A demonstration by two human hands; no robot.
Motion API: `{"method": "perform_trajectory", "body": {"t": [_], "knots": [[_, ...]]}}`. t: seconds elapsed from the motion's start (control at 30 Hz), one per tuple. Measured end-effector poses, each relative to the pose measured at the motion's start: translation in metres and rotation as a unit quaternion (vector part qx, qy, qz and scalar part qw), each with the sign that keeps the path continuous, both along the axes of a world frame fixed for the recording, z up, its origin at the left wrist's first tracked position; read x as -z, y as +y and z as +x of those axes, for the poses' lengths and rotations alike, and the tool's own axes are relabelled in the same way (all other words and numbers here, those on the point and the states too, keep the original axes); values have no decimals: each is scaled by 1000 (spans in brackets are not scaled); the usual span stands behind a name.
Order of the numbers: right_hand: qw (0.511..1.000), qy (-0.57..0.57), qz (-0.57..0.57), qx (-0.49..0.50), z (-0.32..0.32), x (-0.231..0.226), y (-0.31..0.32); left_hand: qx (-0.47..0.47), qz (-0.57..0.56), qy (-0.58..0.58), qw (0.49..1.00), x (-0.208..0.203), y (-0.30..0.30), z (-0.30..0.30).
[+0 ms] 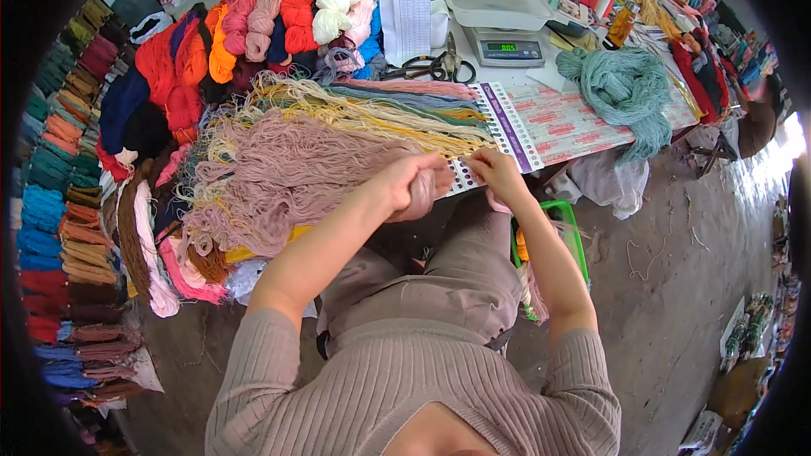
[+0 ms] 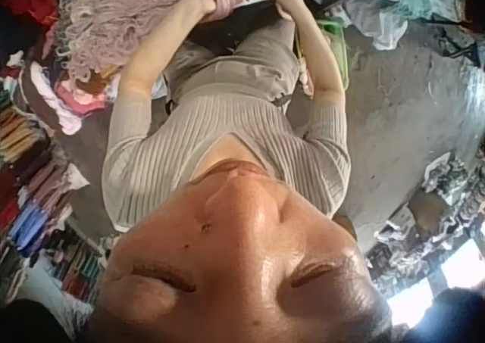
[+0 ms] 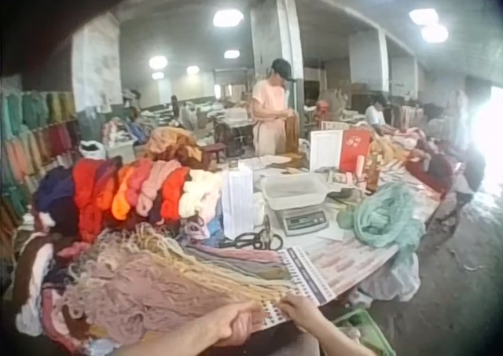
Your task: Organizing and threading bundles of colored embroidery thread through a sorting card.
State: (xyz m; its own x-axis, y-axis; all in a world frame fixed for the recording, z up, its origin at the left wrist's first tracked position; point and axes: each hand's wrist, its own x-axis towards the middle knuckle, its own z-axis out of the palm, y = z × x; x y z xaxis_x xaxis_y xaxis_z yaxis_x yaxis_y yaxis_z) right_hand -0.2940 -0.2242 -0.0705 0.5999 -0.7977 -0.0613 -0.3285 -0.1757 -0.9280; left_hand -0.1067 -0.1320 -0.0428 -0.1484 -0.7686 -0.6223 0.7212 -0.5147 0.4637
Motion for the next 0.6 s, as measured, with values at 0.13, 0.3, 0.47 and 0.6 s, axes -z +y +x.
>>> {"method": "perform_trajectory", "body": {"t": [0.13, 0.3, 0.47, 0.6], "knots": [[991, 88, -98, -11, 2, 11, -10, 32, 21, -39, 999, 7, -9, -13], [995, 45, -88, 22, 3, 22, -13, 91, 2, -20, 996, 7, -22, -11], [996, 37, -82, -5, 4, 29, -23, 136, 13, -234, 963, 31, -45, -17], [988, -40, 124, -80, 6, 20, -32, 125, 25, -256, 958, 38, -61, -18]]}}
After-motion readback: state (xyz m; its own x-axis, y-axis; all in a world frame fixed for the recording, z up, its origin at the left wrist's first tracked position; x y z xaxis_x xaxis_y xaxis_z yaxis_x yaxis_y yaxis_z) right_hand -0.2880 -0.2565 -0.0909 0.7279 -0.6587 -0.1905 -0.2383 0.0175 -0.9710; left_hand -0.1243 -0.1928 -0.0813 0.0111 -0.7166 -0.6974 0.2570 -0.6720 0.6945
